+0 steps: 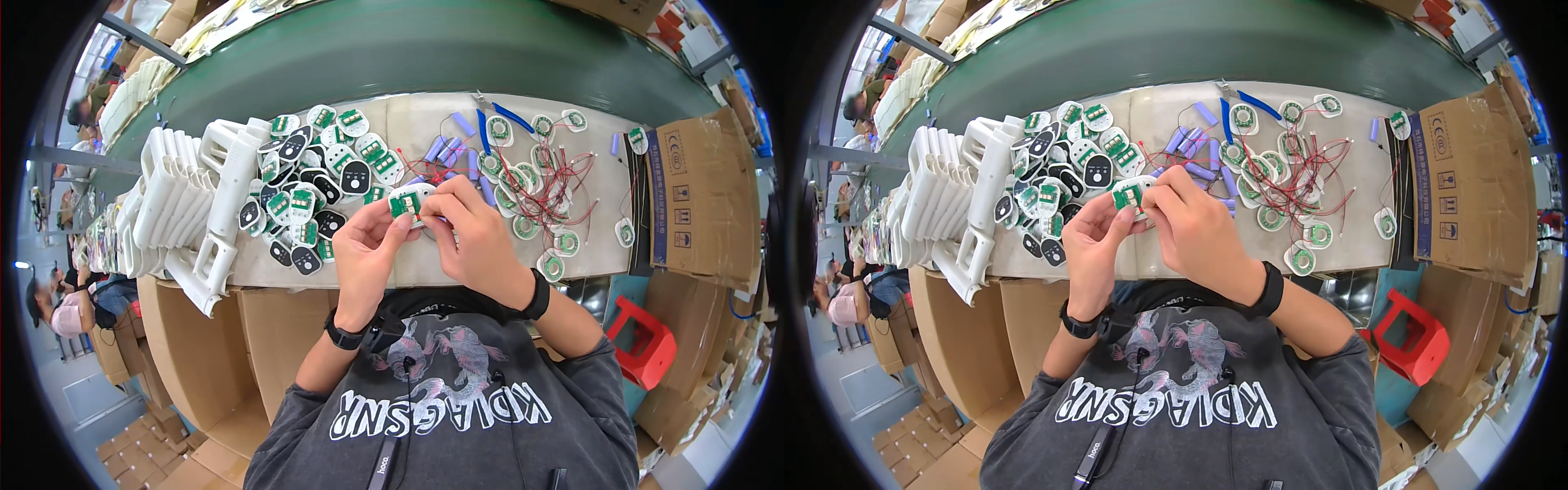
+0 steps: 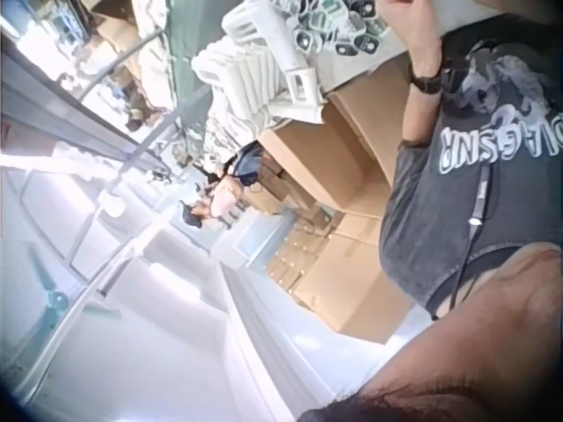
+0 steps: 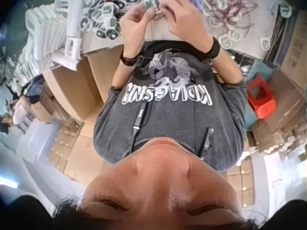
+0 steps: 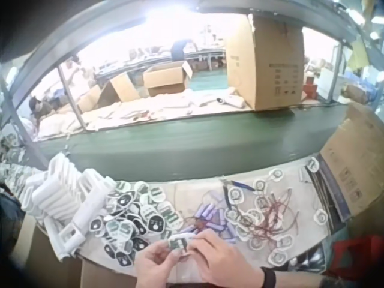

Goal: Assembling electronic components by attaching stickers and wires at a factory workbench.

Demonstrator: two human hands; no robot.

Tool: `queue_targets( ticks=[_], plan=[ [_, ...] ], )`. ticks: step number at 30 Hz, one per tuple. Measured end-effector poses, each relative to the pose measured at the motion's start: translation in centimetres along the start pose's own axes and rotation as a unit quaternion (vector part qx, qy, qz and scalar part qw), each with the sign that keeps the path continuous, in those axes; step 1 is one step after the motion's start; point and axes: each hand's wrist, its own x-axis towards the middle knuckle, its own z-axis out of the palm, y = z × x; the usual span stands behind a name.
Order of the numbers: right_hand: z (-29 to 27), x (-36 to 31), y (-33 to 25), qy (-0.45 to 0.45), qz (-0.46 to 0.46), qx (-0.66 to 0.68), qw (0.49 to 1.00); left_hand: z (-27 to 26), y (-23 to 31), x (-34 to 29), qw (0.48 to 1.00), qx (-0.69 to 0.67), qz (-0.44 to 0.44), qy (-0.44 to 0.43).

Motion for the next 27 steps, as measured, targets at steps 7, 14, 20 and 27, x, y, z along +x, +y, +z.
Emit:
queue_targets(
  ticks=[7, 14, 20, 27],
  plan=[
    [0.4, 0.8, 0.0, -0.005, -0.013, -0.004, 1.000, -0.1, 0.4, 0.6, 1.000, 0.008, 0.002, 0.000],
    [1.0, 0.6, -0.4, 0.000, -0.021, -0.038, 0.999, -0.8, 0.7, 0.5, 0.997, 0.083, -0.001, 0.002],
    [1.6, -0.5, 0.1, -0.010, 0.000, -0.041, 0.999, -1.7, 0.1, 0.7, 0.995, 0.095, -0.007, -0.032],
    [-0.1, -0.6, 0.1, -0.013, 0.048, 0.043, 0.998, -1.8, 0.6, 1.6, 0.993, 0.070, -0.027, -0.092]
  ],
)
